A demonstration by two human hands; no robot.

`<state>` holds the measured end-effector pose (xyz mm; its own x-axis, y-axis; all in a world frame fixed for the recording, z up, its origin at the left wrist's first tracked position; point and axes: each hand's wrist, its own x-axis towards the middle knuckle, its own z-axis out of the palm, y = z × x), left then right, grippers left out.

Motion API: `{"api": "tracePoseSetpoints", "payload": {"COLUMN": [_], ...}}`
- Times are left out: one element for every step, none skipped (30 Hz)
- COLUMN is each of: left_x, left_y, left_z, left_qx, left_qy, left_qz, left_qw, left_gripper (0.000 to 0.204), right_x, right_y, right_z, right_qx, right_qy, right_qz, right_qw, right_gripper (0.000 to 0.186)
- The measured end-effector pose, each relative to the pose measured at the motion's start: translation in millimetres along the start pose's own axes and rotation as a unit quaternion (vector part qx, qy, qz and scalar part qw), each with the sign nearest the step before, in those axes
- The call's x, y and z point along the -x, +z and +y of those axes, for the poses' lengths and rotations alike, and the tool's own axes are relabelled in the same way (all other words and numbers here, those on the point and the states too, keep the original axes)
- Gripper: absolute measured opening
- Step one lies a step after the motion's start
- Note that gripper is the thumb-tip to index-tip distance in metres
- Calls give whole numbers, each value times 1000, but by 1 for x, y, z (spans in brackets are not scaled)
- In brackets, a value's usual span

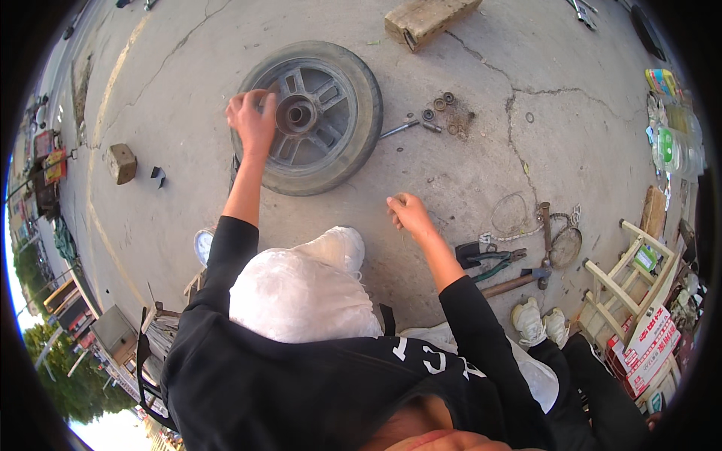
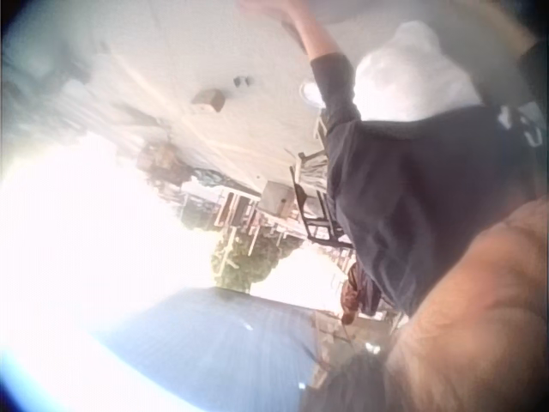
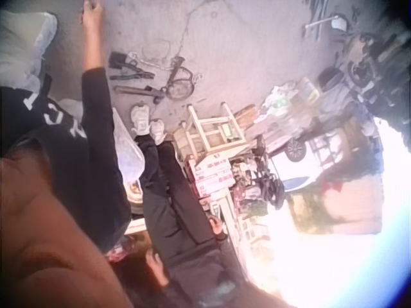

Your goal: The person removes a bearing from a wheel hub using a hammer and pry bar, then cleans and applies grease to the bearing before placing it back into the hub.

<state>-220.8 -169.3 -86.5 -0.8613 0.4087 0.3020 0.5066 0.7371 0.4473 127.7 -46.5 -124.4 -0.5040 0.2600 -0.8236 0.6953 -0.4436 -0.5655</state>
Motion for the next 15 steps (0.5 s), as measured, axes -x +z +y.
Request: {"api": "tracePoseSetpoints", "payload": {"left_x": [4, 11, 21, 30, 38, 47, 54, 60, 63, 65, 65, 65, 63, 62, 60], "left_y": [7, 13, 21, 28, 37, 47, 57, 67, 78, 87, 96, 105, 113, 121, 126], "left_z": [23, 45, 67, 88, 106, 122, 136, 148, 157, 164, 170, 175, 179, 182, 187], "left_qx": [12, 22, 31, 37, 52, 68, 84, 101, 104, 105, 105, 93, 82, 69, 41], "left_qy": [51, 101, 145, 187, 230, 272, 299, 326, 342, 356, 370, 383, 397, 410, 411], "left_qz": [-18, -35, -55, -75, -103, -132, -147, -161, -180, -197, -214, -214, -214, -213, -230], "left_qw": [998, 994, 987, 979, 966, 951, 939, 926, 917, 908, 898, 894, 889, 884, 881], "left_gripper": [22, 20, 17, 15, 14, 13, 13, 12, 12, 11, 11, 11, 10, 10, 14], "right_x": [2, 5, 9, 13, 17, 21, 26, 29, 32, 35, 38, 41, 43, 46, 50], "right_y": [-5, -10, -15, -19, -23, -28, -32, -35, -38, -41, -43, -45, -46, -46, -47], "right_z": [9, 18, 26, 33, 39, 44, 50, 55, 58, 59, 60, 61, 62, 62, 62], "right_qx": [-8, -16, -28, -40, -51, -59, -65, -72, -78, -83, -87, -95, -102, -109, -110], "right_qy": [-1, -1, -1, -1, -1, -2, -2, -2, 3, 6, 10, 7, 5, 2, 4], "right_qz": [7, 12, 22, 29, 38, 46, 53, 60, 62, 61, 60, 61, 62, 63, 69], "right_qw": [1000, 1000, 999, 999, 998, 997, 996, 996, 995, 995, 994, 994, 993, 992, 992], "right_gripper": [28, 27, 26, 25, 24, 24, 23, 23, 23, 22, 22, 22, 22, 21, 21]}}
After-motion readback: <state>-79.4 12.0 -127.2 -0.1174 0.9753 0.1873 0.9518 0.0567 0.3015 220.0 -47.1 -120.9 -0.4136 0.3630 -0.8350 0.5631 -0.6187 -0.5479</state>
